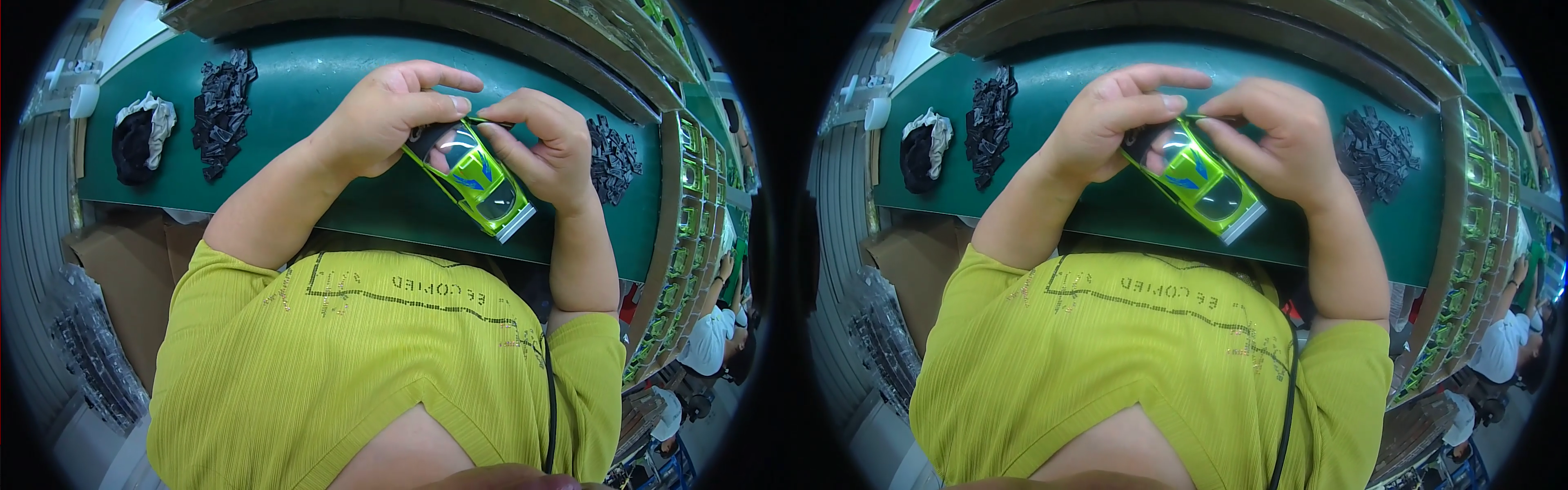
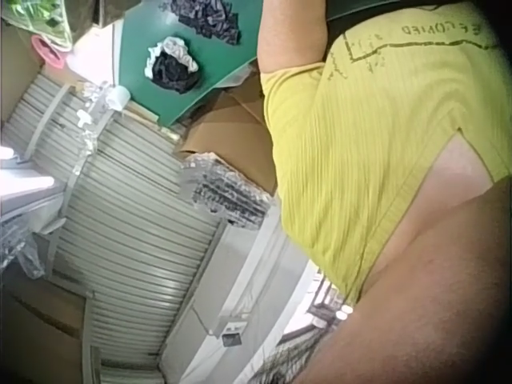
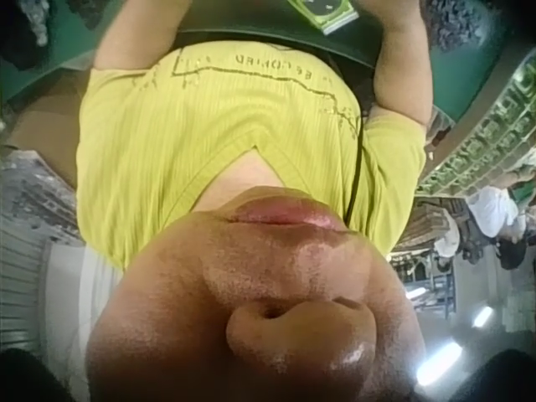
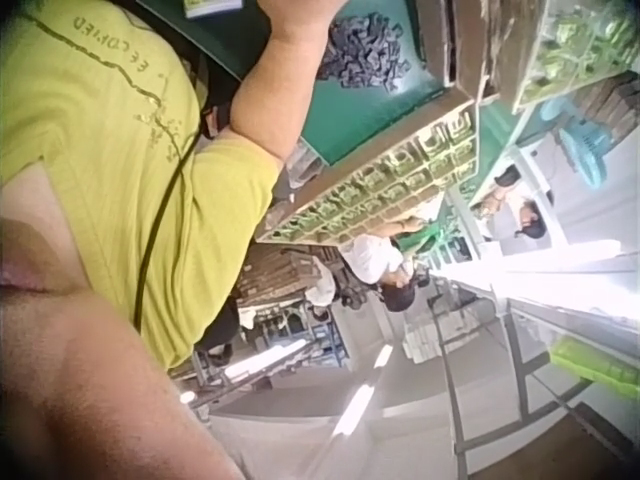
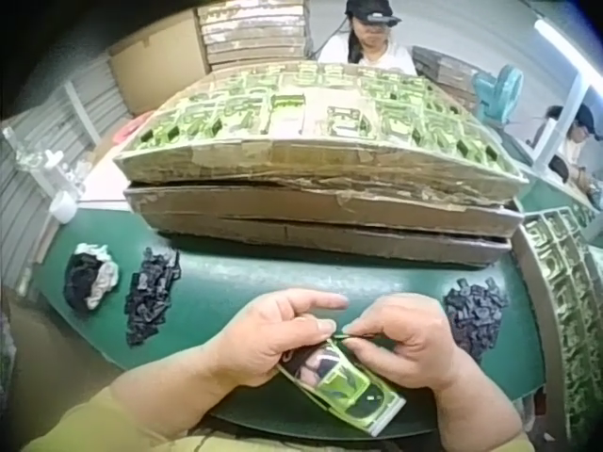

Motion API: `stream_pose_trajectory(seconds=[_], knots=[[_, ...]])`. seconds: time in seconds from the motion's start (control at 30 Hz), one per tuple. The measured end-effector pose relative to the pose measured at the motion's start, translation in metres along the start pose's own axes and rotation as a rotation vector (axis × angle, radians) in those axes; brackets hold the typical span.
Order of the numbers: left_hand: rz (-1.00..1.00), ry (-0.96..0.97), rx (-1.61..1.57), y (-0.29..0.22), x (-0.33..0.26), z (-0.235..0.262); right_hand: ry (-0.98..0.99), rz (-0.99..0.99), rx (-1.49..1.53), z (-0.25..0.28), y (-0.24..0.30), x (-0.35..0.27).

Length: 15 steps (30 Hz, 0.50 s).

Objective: The person assembles model cars by taking car bodies from a tray and attaching small black plastic parts onto them by hand.

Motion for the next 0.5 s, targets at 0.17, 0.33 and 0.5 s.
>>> stream_pose_trajectory(seconds=[0.17,0.33,0.5], knots=[[-0.003,-0.066,0.119,0.009,0.004,0.001,0.078,0.110,-0.076,-0.009,0.008,0.002],[-0.043,-0.107,-0.060,0.000,0.009,0.013,-0.086,-0.243,0.189,0.003,-0.038,-0.004],[-0.295,-0.144,-0.345,-0.018,0.013,0.041,-0.403,-0.331,0.552,0.045,-0.056,-0.022]])
Point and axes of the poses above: each hand's wrist, its own x-axis towards the middle knuckle, its own z-axis out of the back of the hand, y = z × x, the point moved 10 cm from there along x, towards the middle knuckle, and after that the axes turned 4 degrees about -x, right-handed, at the moved point
